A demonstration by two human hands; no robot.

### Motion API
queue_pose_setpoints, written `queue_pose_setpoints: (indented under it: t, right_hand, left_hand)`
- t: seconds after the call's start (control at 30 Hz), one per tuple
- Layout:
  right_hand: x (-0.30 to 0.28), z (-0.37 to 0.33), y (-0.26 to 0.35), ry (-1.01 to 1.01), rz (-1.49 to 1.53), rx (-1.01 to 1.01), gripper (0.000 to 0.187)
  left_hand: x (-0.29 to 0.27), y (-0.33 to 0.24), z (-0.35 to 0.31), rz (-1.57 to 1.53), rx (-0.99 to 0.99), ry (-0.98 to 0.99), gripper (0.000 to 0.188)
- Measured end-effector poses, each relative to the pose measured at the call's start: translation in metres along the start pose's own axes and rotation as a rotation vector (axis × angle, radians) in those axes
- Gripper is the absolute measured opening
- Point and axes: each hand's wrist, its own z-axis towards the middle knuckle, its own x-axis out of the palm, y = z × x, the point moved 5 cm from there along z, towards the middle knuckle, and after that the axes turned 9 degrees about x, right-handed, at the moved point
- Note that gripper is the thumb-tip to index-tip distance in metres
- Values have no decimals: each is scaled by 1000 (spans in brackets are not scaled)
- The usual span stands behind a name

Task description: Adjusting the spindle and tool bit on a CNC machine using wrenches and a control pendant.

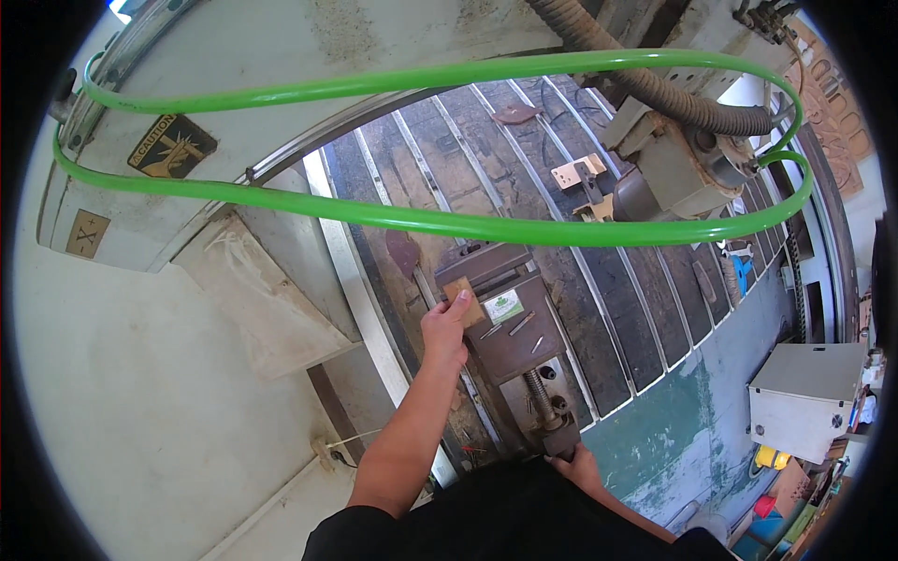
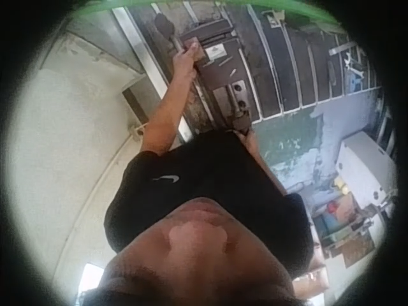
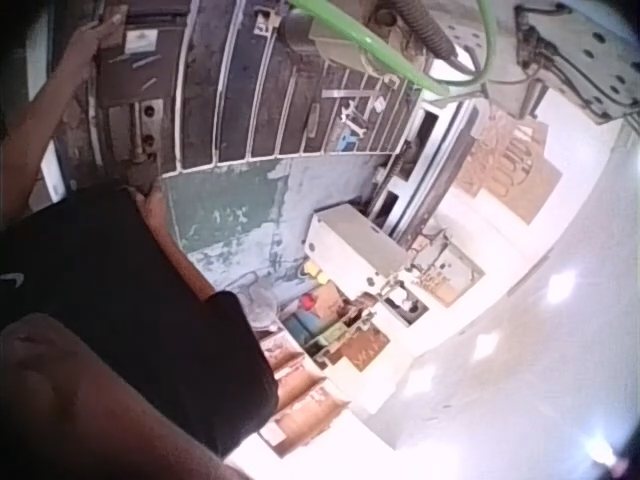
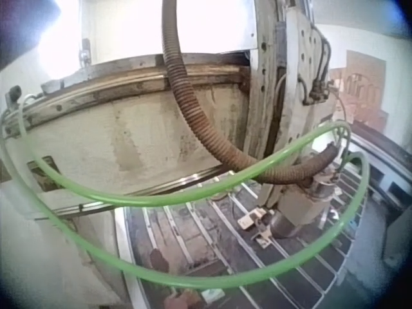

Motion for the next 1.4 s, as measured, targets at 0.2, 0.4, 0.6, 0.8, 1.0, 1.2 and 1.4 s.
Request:
queue_pose_setpoints:
  t: [0.2, 0.4, 0.6, 0.8, 1.0, 1.2, 1.4]
  right_hand:
    - [-13, -19, 26, -41, -30, -66, 72]
    - [-5, 2, 22, 90, 131, -176, 67]
    - [-1, 17, 2, 470, 102, 172, 58]
    - [-16, -10, 28, 50, -144, 7, 58]
    - [8, 19, -4, 185, 67, -14, 61]
    - [5, 21, 5, 257, 206, -130, 53]
    - [-5, 4, 18, 202, -80, 141, 51]
  left_hand:
    - [5, -2, -2, -2, -4, 9, 23]
    - [2, -4, -5, -5, -34, -8, 24]
    - [5, -2, -5, -8, -47, 14, 24]
    - [3, -5, -6, -28, -38, 4, 23]
    - [6, -1, -4, -41, -35, 22, 24]
    - [5, -1, -4, -39, -37, 16, 24]
    - [2, -2, -5, -16, -24, 12, 24]
